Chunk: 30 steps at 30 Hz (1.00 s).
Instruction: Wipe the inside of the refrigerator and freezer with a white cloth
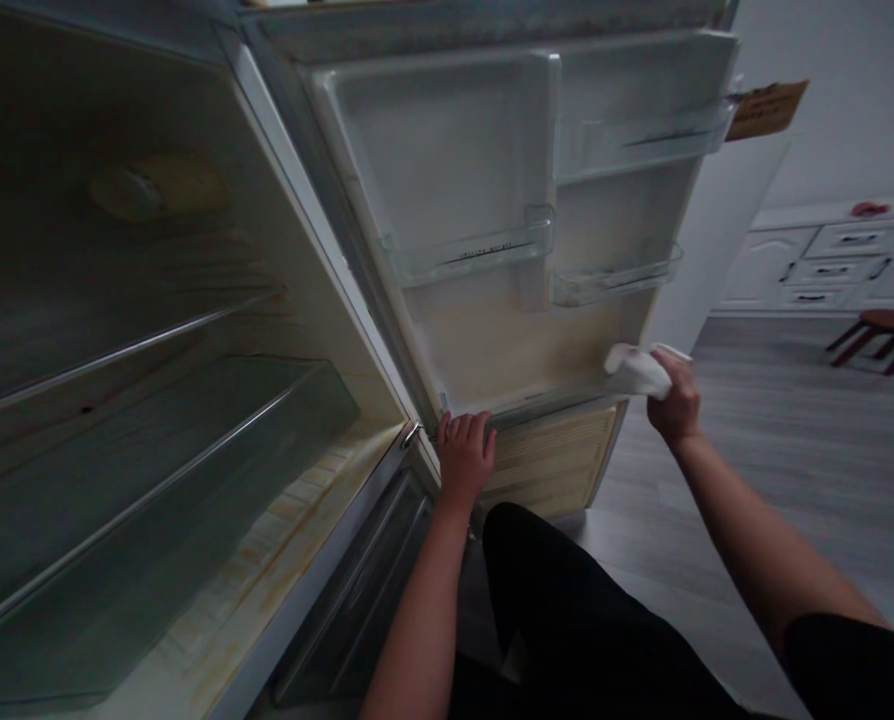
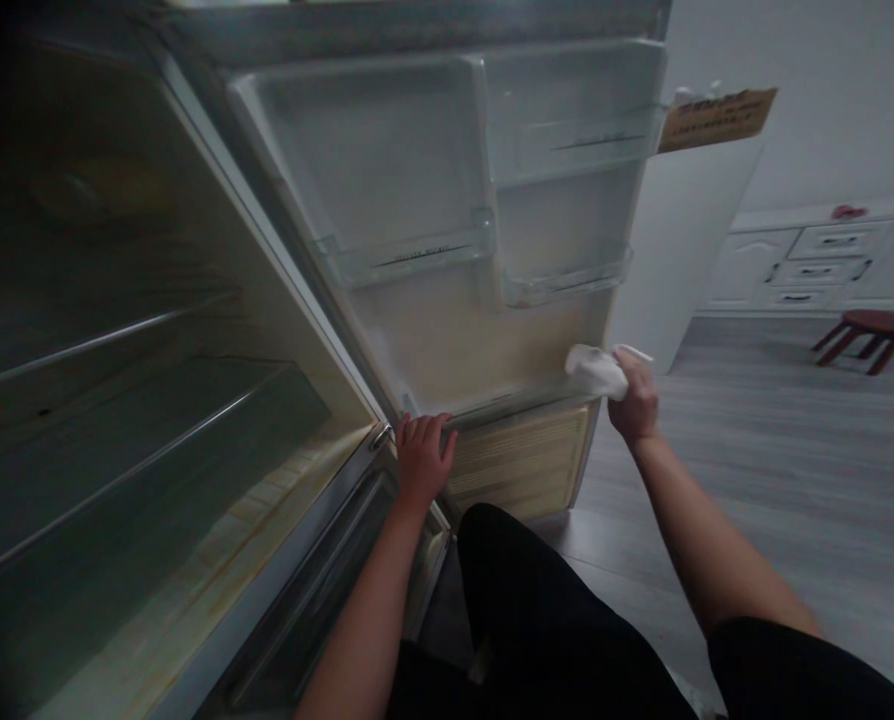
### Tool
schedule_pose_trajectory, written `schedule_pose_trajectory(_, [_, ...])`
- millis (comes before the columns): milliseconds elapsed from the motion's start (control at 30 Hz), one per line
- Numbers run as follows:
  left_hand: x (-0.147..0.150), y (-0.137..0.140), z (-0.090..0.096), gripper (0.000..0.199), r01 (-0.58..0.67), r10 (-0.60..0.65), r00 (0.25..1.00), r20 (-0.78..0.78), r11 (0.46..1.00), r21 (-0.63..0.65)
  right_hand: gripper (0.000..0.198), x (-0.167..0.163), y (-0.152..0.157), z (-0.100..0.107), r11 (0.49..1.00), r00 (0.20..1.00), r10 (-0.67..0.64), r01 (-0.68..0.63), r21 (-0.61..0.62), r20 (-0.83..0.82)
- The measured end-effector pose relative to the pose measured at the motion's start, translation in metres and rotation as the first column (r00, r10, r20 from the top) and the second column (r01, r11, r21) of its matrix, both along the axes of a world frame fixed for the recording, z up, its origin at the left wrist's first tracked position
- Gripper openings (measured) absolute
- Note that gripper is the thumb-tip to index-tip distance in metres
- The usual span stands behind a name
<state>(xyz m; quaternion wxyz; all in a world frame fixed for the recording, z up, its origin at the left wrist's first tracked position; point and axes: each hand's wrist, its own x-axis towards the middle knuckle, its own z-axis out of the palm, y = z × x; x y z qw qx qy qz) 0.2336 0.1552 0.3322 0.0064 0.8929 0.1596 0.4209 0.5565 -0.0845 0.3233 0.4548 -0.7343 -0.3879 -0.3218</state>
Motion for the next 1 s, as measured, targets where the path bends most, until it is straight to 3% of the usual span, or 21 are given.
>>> schedule_pose_trajectory(67, [-0.003, 0.001, -0.001, 0.025, 0.009, -0.009, 1.0, 0.008, 1.0, -0.002, 0.058, -0.028, 0.004, -0.023, 0.941, 0.935, -0.14, 0.228, 0.25, -0.325])
schedule_pose_trajectory(133, [-0.006, 0.003, -0.001, 0.024, 0.015, -0.015, 1.0, 0.023, 1.0, 0.003, 0.066, -0.052, 0.013, -0.039, 0.885, 0.763, -0.021, 0.315, 0.343, -0.646])
schedule_pose_trajectory(200, [-0.009, 0.003, -0.001, 0.023, 0.021, -0.021, 0.999, 0.027, 1.0, 0.003, 0.072, -0.064, 0.024, -0.043, 0.885, 0.605, 0.189, 0.236, 0.401, -0.774])
schedule_pose_trajectory(267, [-0.011, 0.004, 0.0, 0.023, 0.031, -0.031, 0.999, 0.027, 1.0, -0.001, 0.079, -0.064, 0.033, -0.034, 0.87, 0.526, 0.394, 0.051, 0.491, -0.753])
schedule_pose_trajectory(400, [-0.012, 0.003, 0.0, 0.023, 0.034, -0.034, 0.999, 0.034, 0.999, -0.009, 0.093, -0.05, 0.046, 0.0, 0.754, 0.423, 0.649, -0.248, 0.608, -0.632])
schedule_pose_trajectory(500, [-0.01, 0.003, -0.001, 0.024, 0.036, -0.035, 0.998, 0.058, 0.999, -0.01, 0.097, -0.059, 0.059, 0.017, 0.745, 0.392, 0.665, -0.279, 0.606, -0.636])
schedule_pose_trajectory(600, [-0.007, 0.002, -0.003, 0.024, 0.039, -0.038, 0.997, 0.071, 0.999, -0.016, 0.102, -0.097, 0.082, 0.021, 0.727, 0.312, 0.686, -0.327, 0.603, -0.658])
schedule_pose_trajectory(733, [-0.003, -0.001, -0.002, 0.025, 0.003, -0.001, 0.999, 0.036, 0.999, -0.042, 0.092, -0.175, 0.126, 0.008, 0.593, 0.028, 0.747, -0.481, 0.646, -0.665])
schedule_pose_trajectory(833, [-0.002, -0.004, -0.001, 0.026, -0.022, 0.022, 1.0, 0.015, 0.999, -0.044, 0.078, -0.229, 0.162, -0.007, 0.527, -0.164, 0.733, -0.478, 0.703, -0.661])
schedule_pose_trajectory(933, [-0.002, -0.005, 0.001, 0.026, -0.026, 0.026, 1.0, 0.006, 0.999, -0.029, 0.069, -0.251, 0.181, -0.014, 0.486, -0.241, 0.702, -0.526, 0.698, -0.67])
schedule_pose_trajectory(1000, [-0.005, -0.003, 0.001, 0.025, -0.02, 0.02, 1.0, 0.0, 1.0, -0.013, 0.069, -0.239, 0.175, -0.013, 0.44, -0.245, 0.706, -0.583, 0.683, -0.664])
